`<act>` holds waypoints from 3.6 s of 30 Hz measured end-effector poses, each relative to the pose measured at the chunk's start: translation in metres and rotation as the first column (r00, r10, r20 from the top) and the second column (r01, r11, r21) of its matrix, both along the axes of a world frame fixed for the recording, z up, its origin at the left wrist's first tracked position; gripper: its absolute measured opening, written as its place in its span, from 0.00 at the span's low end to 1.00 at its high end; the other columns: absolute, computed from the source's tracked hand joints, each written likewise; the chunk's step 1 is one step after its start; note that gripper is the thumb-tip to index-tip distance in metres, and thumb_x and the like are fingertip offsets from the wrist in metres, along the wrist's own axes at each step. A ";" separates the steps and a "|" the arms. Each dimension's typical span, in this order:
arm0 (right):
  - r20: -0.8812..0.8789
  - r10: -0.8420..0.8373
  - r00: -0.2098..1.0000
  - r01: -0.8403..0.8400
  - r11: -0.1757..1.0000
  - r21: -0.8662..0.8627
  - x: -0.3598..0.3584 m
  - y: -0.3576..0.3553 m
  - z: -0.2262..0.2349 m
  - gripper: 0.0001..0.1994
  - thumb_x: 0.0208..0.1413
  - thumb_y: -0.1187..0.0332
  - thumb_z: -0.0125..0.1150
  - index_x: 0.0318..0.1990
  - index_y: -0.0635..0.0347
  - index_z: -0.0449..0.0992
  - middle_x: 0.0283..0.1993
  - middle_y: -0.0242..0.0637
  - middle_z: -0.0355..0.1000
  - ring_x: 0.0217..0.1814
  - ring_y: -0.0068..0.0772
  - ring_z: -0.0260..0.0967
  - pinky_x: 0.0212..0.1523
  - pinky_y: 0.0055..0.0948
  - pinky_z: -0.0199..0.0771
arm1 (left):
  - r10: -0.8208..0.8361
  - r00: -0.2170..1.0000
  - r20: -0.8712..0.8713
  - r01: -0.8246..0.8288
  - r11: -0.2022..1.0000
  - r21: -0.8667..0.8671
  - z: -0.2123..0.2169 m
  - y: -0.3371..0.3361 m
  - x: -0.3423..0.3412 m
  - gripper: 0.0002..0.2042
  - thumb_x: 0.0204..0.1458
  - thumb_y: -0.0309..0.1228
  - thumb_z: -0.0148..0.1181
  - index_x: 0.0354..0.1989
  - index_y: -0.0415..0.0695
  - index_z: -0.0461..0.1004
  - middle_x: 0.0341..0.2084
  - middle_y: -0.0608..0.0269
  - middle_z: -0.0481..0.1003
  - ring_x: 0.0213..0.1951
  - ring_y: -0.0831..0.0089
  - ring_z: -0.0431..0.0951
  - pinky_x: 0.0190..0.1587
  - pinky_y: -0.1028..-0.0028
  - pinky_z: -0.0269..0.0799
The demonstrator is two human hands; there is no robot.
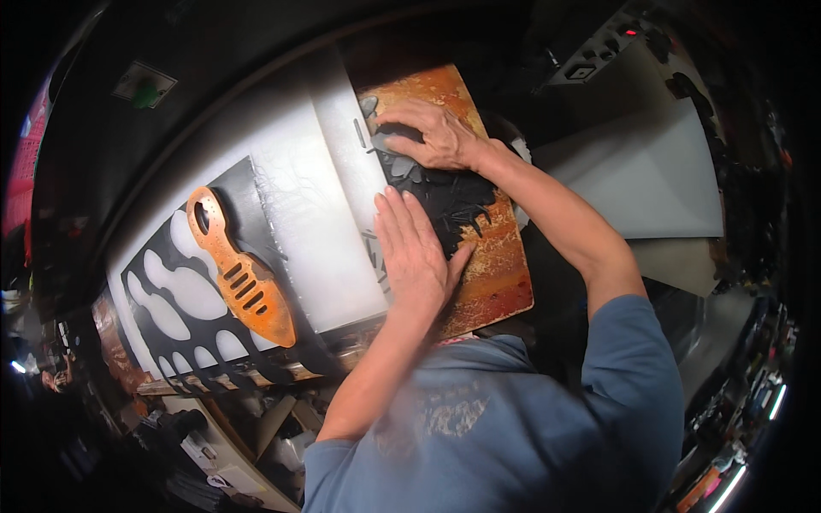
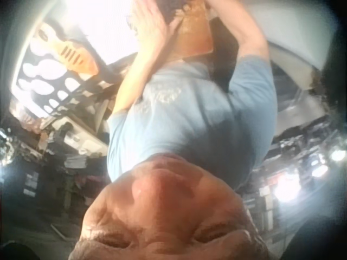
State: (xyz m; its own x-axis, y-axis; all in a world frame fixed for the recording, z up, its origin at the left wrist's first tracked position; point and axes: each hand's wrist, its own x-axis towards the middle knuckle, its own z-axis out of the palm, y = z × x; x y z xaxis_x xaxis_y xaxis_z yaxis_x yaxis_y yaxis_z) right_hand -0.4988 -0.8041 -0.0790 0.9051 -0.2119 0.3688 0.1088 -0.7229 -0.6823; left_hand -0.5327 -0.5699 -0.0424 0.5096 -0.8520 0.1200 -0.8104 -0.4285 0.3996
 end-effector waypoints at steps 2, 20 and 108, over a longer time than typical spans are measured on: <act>0.016 -0.068 0.998 0.066 0.991 0.113 0.006 0.003 0.002 0.26 0.63 0.52 0.66 0.63 0.56 0.79 0.65 0.48 0.77 0.70 0.52 0.72 0.73 0.44 0.70 | 0.037 0.999 0.021 -0.036 0.999 -0.018 -0.003 -0.005 -0.002 0.62 0.48 0.48 0.80 0.77 0.20 0.42 0.76 0.19 0.47 0.79 0.28 0.44 0.80 0.42 0.40; -0.006 0.092 0.996 -0.090 0.982 0.169 -0.066 -0.024 0.004 0.17 0.61 0.56 0.67 0.37 0.65 0.83 0.36 0.50 0.81 0.42 0.53 0.80 0.46 0.43 0.80 | 0.061 0.992 0.107 -0.045 0.988 -0.146 -0.039 -0.071 -0.034 0.58 0.47 0.36 0.79 0.78 0.23 0.41 0.76 0.21 0.49 0.76 0.28 0.52 0.78 0.42 0.47; 0.171 0.029 0.985 0.022 0.957 -0.288 -0.061 0.025 -0.004 0.06 0.62 0.71 0.64 0.40 0.66 0.80 0.45 0.44 0.78 0.51 0.43 0.77 0.56 0.41 0.80 | 0.060 0.997 0.051 -0.044 0.960 -0.275 -0.003 0.037 0.084 0.17 0.60 0.22 0.65 0.58 0.39 0.79 0.61 0.53 0.78 0.73 0.43 0.67 0.73 0.51 0.66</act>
